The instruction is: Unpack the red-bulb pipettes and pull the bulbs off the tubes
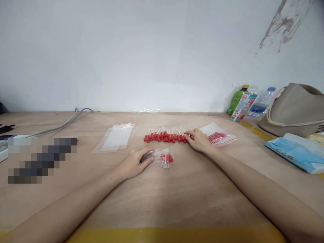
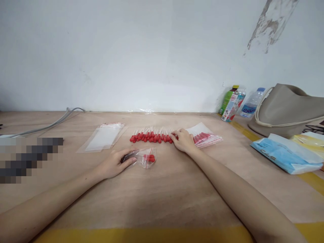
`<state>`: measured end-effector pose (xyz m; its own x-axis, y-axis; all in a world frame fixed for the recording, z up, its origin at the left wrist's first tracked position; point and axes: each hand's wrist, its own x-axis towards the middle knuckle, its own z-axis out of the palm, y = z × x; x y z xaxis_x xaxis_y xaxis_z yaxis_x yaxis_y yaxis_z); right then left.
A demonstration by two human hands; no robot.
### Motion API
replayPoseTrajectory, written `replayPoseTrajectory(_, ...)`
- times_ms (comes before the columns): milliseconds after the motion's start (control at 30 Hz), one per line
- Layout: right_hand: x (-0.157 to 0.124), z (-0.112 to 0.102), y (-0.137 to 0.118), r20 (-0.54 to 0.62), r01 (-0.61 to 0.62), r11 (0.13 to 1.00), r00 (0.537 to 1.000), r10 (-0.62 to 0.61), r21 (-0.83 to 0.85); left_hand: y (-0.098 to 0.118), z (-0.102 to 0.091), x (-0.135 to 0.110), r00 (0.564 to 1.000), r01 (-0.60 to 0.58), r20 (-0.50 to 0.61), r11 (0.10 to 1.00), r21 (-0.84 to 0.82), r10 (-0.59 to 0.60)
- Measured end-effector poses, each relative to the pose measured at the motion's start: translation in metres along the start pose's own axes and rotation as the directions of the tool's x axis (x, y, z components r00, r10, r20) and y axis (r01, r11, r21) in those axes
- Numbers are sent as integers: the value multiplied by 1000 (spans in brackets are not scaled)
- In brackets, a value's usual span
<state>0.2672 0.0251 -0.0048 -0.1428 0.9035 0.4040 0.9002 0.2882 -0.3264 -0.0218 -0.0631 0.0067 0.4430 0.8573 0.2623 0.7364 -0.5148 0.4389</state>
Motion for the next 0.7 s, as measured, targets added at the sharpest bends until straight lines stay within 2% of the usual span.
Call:
replayPoseTrajectory(267, -7, 0, -2, -57, 136, 991, 989, -137, -17, 0, 0, 1, 1000, -3, -9, 1000, 9, 3)
replayPoseTrajectory(400, -8, 0, -1, -83, 144, 989, 986, -142, 16, 1, -1, 0, 1000, -7, -4, 1000, 4, 7)
replayPoseTrajectory(500, -11, -4, -4, -208, 177, 983, 965, -162, 54, 1, -1, 0, 1000, -13, 1, 1000, 8, 13)
replayPoseTrajectory(600, -21, -10, -17, -320, 278, 954, 919, -231, 109, 0, -1, -1, 1000, -12, 10, 1000, 15, 12)
replayPoseTrajectory(633, -26, -12, -23, -305, 331, 935, 911, -279, 131, -1, -1, -1, 1000, -10, 13, 1000, 13, 10)
replayPoseTrajectory(700, -36, -15, -37, -184, 458, 870, 885, -427, 184, -1, -2, -1, 1000, -17, 18, 1000, 1, 17)
